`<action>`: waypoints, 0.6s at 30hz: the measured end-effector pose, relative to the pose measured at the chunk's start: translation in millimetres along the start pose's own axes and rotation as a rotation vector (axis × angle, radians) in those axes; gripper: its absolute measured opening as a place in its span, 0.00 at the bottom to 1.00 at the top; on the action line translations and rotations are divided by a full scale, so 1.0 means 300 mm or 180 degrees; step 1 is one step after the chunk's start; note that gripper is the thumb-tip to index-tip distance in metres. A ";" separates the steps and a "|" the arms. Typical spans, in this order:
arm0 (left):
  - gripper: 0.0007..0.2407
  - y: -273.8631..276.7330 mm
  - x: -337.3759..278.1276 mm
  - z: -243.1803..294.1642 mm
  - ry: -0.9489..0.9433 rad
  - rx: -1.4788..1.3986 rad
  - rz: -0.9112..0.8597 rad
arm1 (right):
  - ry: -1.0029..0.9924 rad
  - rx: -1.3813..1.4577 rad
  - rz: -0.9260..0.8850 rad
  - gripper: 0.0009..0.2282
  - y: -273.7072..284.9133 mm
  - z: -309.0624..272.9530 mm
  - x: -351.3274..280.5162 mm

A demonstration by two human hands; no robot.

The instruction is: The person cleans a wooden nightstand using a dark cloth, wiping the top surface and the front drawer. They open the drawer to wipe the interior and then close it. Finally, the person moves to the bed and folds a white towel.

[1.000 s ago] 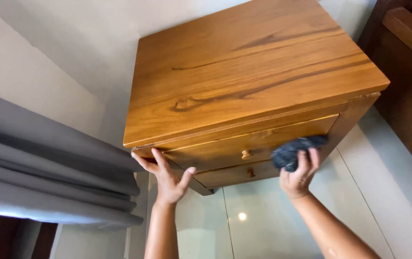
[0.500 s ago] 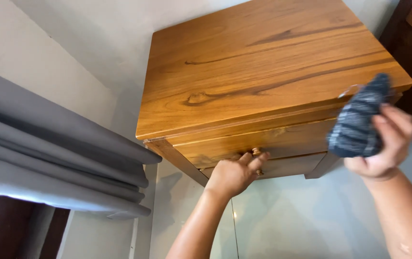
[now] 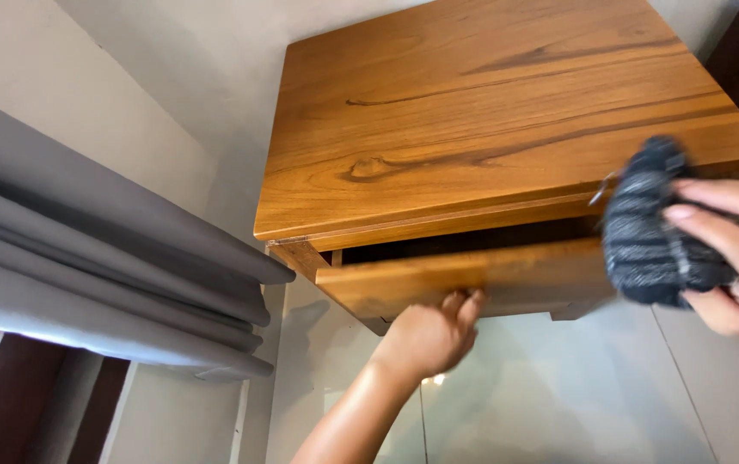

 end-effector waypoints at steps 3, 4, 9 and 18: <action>0.21 0.051 -0.078 0.078 -0.0242 -0.0033 -0.0005 | 0.0169 0.0111 -0.1593 0.36 -0.114 -0.042 0.024; 0.21 0.101 -0.099 0.081 -0.0246 -0.0038 -0.0002 | 0.0168 0.0106 -0.1597 0.36 -0.129 -0.072 0.005; 0.12 0.455 -0.235 0.020 -0.0685 -0.1526 0.0123 | -0.0097 0.0571 -0.2930 0.44 -0.285 -0.238 -0.011; 0.12 0.480 -0.283 -0.284 -0.0227 -0.1274 0.0949 | -0.0426 0.1873 -0.2889 0.32 -0.464 -0.475 0.260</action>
Point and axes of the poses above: each hand's wrist, its own x-axis towards the middle knuckle, its own y-axis out of the back of the hand, z = x × y, the point moved 10 cm from there along x, towards the middle knuckle, and after that the axes turned 6 degrees about y, right-handed, at the moved point
